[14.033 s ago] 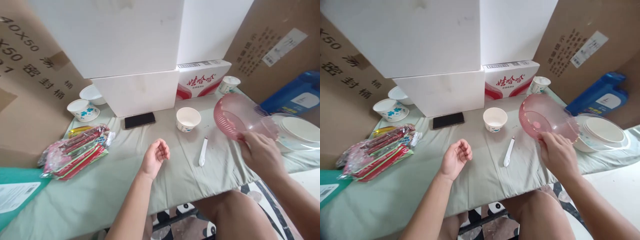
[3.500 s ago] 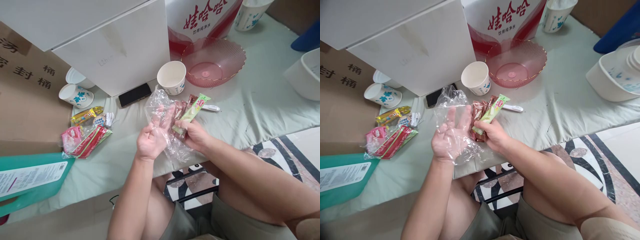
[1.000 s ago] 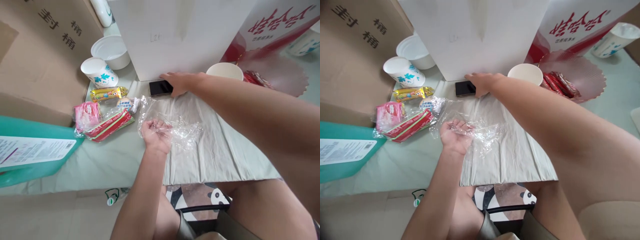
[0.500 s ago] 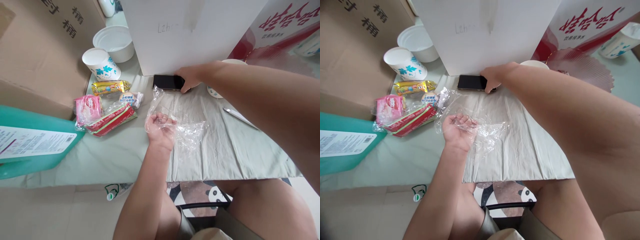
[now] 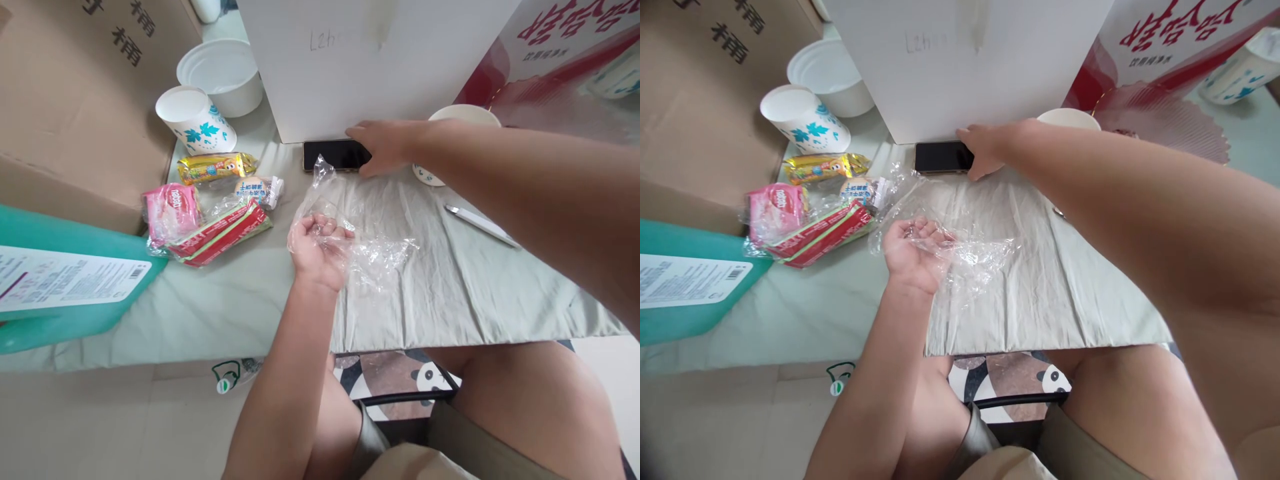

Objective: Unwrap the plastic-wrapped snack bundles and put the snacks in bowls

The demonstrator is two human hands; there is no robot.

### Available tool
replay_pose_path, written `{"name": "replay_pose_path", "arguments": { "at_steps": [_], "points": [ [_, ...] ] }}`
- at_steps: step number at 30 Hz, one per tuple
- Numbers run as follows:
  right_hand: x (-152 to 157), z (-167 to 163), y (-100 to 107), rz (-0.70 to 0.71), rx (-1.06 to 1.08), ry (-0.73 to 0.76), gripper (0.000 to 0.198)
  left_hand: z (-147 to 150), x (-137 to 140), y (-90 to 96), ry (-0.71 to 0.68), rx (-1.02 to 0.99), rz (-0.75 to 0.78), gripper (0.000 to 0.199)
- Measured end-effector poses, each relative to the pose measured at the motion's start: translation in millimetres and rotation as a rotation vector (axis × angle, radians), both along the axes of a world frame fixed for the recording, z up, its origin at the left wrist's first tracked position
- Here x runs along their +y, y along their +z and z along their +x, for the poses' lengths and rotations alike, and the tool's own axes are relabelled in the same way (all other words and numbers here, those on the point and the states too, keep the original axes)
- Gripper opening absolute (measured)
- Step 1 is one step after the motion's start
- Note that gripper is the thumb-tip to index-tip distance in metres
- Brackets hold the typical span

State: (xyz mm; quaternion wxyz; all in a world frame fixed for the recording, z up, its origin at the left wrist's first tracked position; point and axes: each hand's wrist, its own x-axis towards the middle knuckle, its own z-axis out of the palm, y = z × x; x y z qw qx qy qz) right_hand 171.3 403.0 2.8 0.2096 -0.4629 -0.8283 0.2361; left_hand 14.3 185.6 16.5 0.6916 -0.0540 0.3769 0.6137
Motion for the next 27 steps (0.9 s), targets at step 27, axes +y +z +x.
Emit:
{"name": "replay_pose_path", "arguments": {
  "at_steps": [27],
  "points": [
    [-242.4,103.4,2.1,-0.419,1.192,-0.615,0.027,20.8,-2.8,2.7,-0.471,0.472,0.201,0.036]
  ]
}}
